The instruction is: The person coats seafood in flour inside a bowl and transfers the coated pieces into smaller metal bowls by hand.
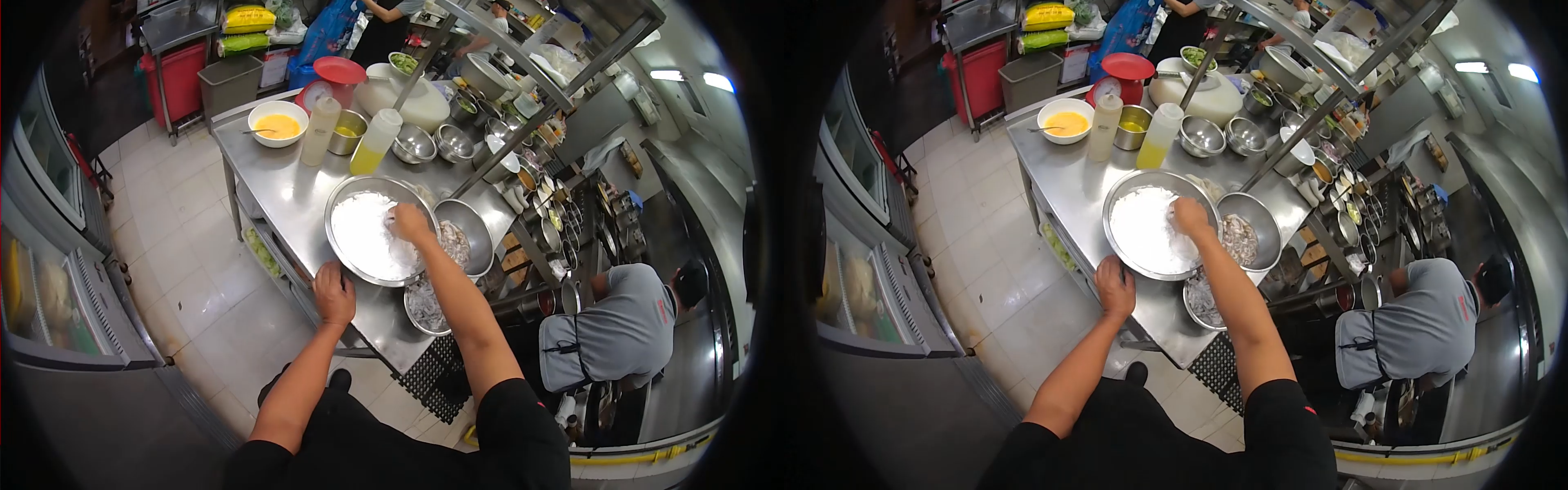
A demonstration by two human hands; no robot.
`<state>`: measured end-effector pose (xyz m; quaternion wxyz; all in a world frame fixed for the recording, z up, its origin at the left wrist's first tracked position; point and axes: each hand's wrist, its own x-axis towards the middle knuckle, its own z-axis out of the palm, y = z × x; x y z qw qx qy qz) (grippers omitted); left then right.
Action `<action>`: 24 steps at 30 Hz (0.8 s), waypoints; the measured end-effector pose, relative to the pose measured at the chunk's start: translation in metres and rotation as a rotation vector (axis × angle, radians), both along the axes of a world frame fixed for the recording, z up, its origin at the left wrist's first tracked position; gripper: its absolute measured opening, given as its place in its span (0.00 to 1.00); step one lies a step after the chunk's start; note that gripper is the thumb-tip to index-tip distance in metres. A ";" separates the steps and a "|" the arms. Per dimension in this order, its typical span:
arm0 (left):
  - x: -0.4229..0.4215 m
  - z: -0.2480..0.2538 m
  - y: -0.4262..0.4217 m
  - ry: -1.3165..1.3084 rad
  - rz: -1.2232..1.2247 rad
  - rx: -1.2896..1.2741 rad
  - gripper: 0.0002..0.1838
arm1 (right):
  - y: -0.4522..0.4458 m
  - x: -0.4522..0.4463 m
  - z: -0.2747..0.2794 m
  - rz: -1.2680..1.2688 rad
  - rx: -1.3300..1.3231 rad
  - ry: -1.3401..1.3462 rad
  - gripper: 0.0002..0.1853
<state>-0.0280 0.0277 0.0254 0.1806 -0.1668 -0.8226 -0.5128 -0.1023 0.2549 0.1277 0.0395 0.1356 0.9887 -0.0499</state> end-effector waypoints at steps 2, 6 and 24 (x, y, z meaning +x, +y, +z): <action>0.001 0.004 0.000 -0.009 -0.002 0.007 0.20 | 0.002 0.007 0.010 0.009 -0.026 -0.023 0.17; 0.001 0.006 0.001 0.001 0.010 0.024 0.23 | -0.004 0.032 0.056 -0.031 -0.171 0.203 0.13; 0.001 -0.005 0.004 0.064 -0.007 -0.023 0.21 | -0.017 0.212 0.144 -0.309 -0.600 0.317 0.09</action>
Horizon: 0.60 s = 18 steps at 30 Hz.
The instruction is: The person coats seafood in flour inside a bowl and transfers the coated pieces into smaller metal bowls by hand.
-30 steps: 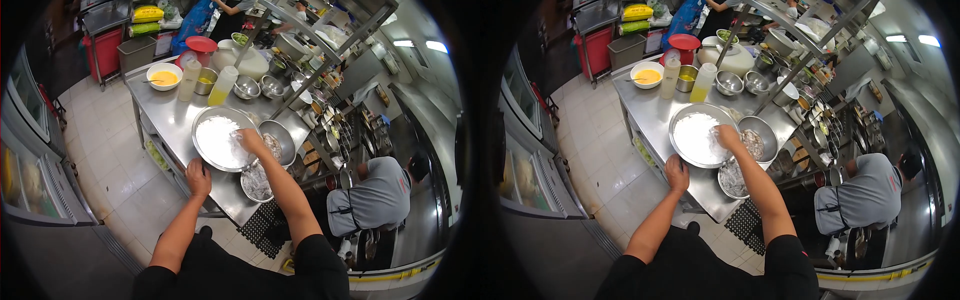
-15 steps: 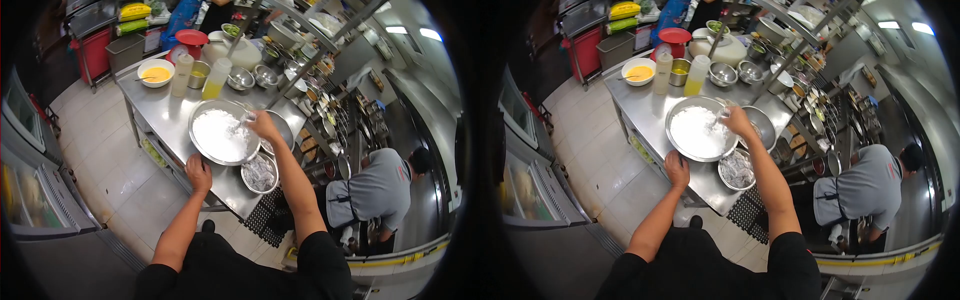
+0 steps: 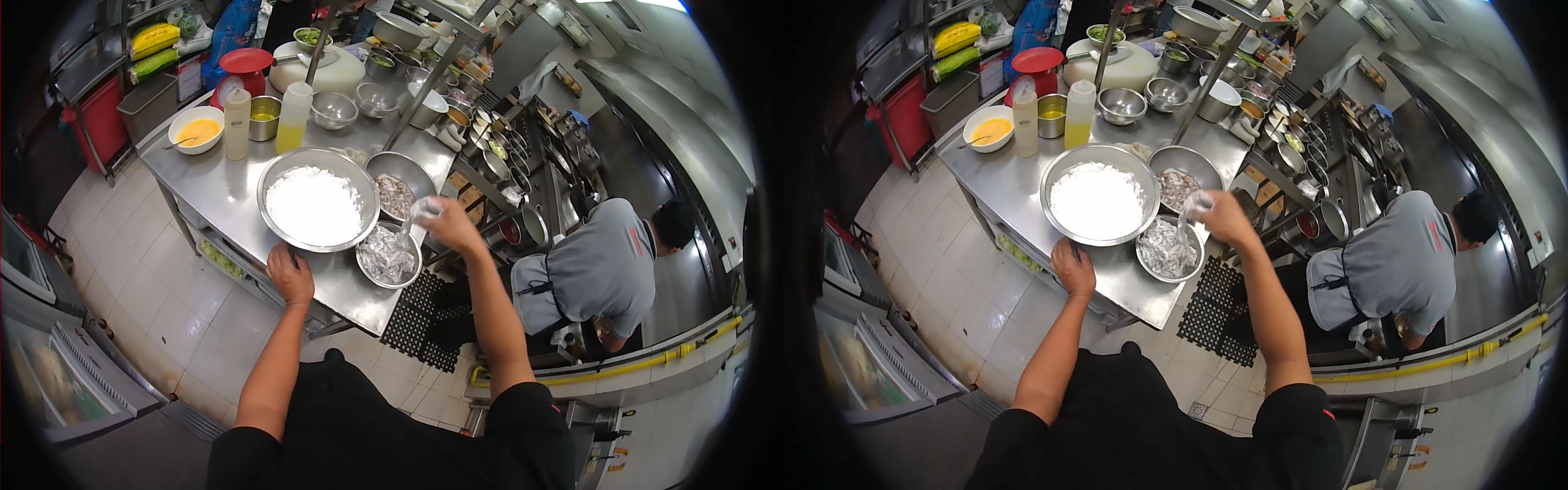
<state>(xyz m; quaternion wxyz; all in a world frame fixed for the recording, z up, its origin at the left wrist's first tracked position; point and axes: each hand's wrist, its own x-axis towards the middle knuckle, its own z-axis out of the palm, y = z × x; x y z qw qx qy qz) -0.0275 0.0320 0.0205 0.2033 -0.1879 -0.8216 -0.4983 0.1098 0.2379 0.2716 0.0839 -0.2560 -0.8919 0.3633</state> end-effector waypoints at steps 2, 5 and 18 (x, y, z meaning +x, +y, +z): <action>0.000 -0.001 0.000 -0.001 -0.006 -0.007 0.21 | 0.015 0.011 -0.058 -0.029 0.239 -0.066 0.11; 0.000 -0.002 -0.001 -0.008 -0.006 -0.023 0.21 | -0.002 0.016 -0.098 0.001 0.297 -0.108 0.14; 0.002 0.000 -0.003 -0.055 -0.025 -0.024 0.23 | -0.008 -0.044 -0.034 0.198 0.472 -0.228 0.18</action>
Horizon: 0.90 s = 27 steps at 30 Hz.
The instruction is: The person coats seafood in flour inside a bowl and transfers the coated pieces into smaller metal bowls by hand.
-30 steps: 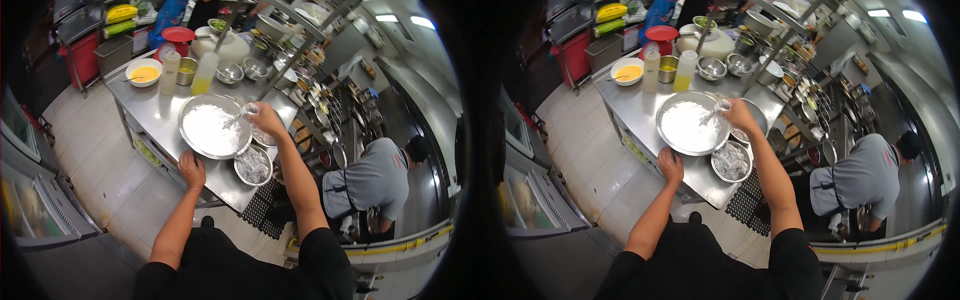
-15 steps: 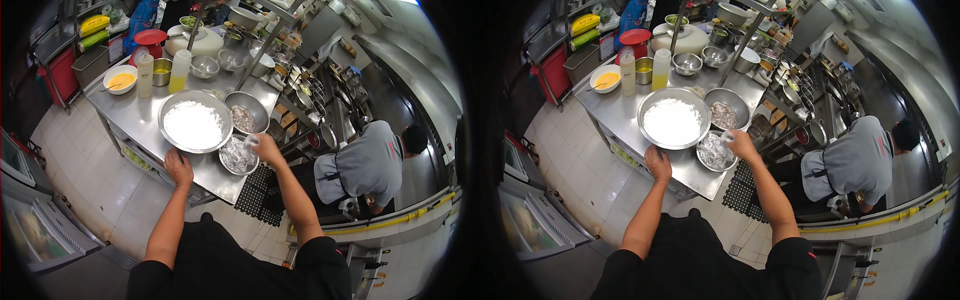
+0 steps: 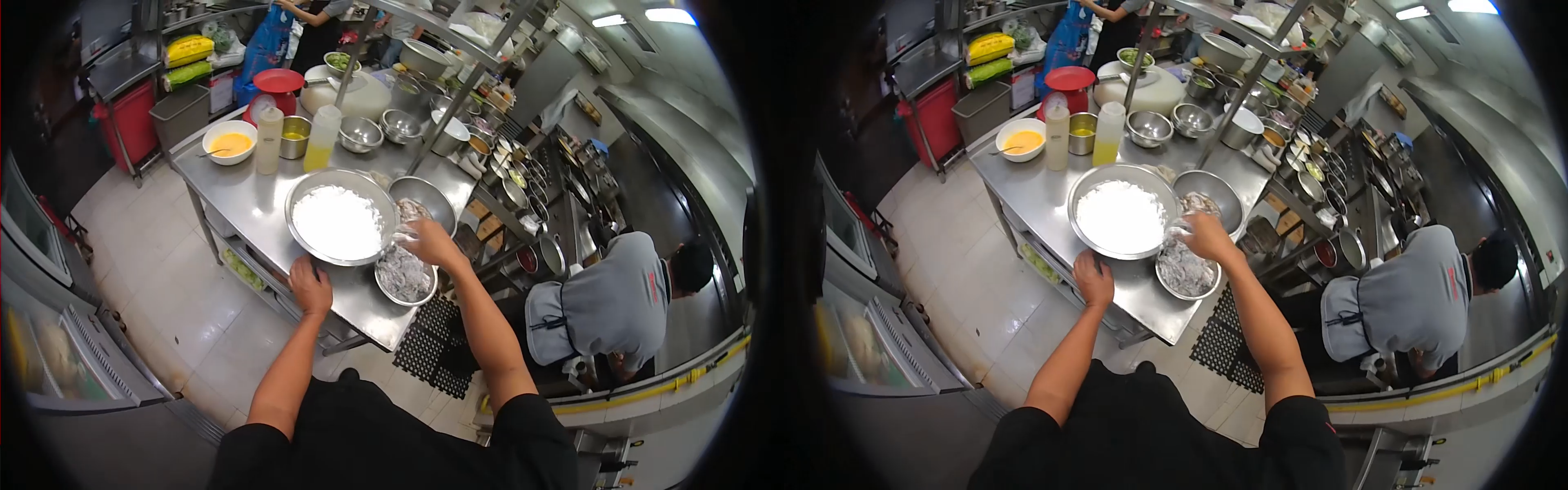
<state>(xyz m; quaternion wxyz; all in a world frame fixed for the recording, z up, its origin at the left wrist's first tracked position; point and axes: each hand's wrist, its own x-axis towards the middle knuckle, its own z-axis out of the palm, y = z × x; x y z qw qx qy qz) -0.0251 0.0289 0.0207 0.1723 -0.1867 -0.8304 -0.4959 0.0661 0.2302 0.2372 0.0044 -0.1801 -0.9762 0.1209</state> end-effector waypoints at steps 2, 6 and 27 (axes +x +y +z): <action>-0.001 -0.002 0.001 0.011 0.016 -0.013 0.23 | -0.009 -0.034 -0.006 0.186 -0.039 0.006 0.22; 0.000 0.000 -0.001 0.038 0.015 0.008 0.23 | -0.011 -0.100 -0.076 0.322 0.091 -0.070 0.27; -0.001 -0.005 0.006 0.025 0.032 -0.048 0.20 | 0.027 -0.152 -0.095 0.576 -0.173 0.021 0.15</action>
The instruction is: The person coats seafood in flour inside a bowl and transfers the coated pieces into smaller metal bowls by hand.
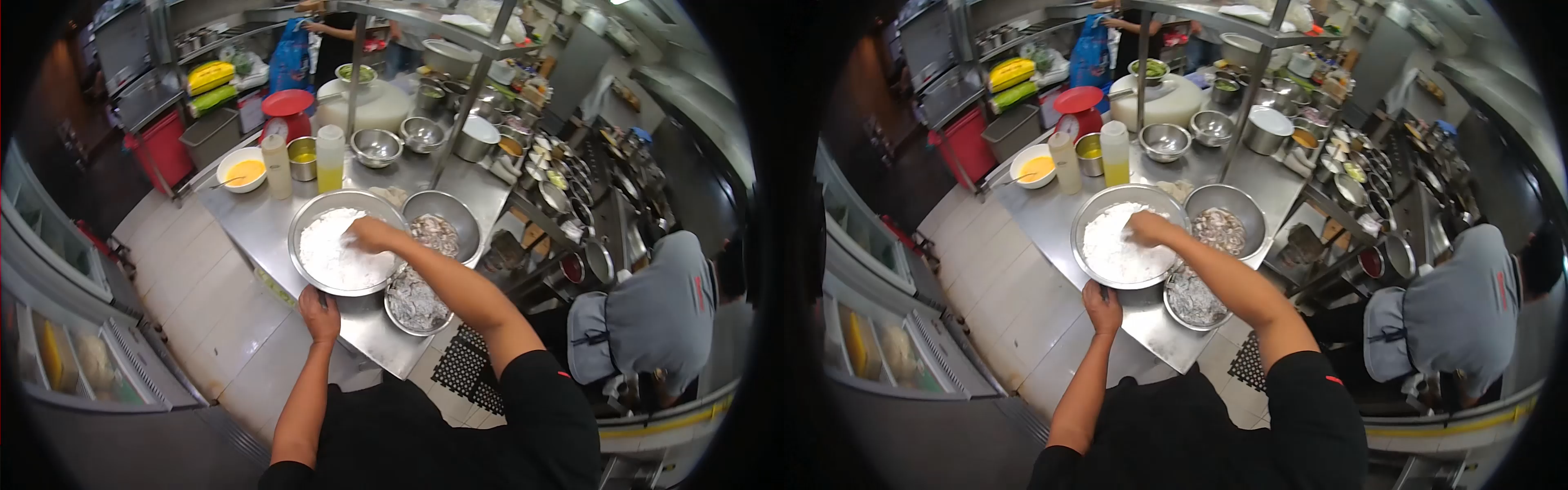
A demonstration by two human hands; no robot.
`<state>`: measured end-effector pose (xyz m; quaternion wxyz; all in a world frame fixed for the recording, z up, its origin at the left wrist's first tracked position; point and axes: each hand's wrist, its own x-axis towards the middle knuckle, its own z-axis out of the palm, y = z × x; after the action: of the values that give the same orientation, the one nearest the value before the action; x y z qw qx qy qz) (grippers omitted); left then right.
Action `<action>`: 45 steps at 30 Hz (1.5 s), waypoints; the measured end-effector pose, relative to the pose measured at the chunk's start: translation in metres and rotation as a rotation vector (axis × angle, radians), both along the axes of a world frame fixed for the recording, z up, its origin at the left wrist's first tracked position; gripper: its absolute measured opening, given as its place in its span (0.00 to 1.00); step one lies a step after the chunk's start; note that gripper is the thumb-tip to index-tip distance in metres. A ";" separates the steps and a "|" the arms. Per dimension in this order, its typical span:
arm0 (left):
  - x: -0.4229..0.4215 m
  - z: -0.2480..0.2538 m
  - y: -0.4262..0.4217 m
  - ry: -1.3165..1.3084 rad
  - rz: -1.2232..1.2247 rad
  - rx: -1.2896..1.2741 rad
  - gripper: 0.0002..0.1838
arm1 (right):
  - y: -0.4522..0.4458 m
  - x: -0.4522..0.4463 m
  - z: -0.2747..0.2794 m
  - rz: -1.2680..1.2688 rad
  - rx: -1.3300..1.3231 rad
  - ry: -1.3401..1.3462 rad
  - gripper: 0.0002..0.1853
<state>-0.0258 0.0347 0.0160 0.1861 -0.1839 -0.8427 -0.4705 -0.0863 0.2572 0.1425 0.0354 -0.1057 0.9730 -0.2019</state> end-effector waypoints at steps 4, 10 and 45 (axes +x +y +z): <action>-0.012 -0.009 -0.015 -0.227 -0.016 0.194 0.16 | 0.042 0.035 0.077 -0.156 -0.163 -0.011 0.15; 0.048 0.051 -0.044 -0.600 -0.081 0.231 0.16 | 0.134 0.096 0.073 -0.263 -0.389 0.123 0.15; -0.196 0.147 0.256 -0.293 -0.465 -0.293 0.24 | 0.221 0.094 -0.027 -0.270 0.073 -0.268 0.14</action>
<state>-0.2213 0.2903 0.1633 -0.0784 -0.3270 -0.8547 -0.3955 0.0081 0.4778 0.1159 0.1411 0.0551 0.9716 -0.1816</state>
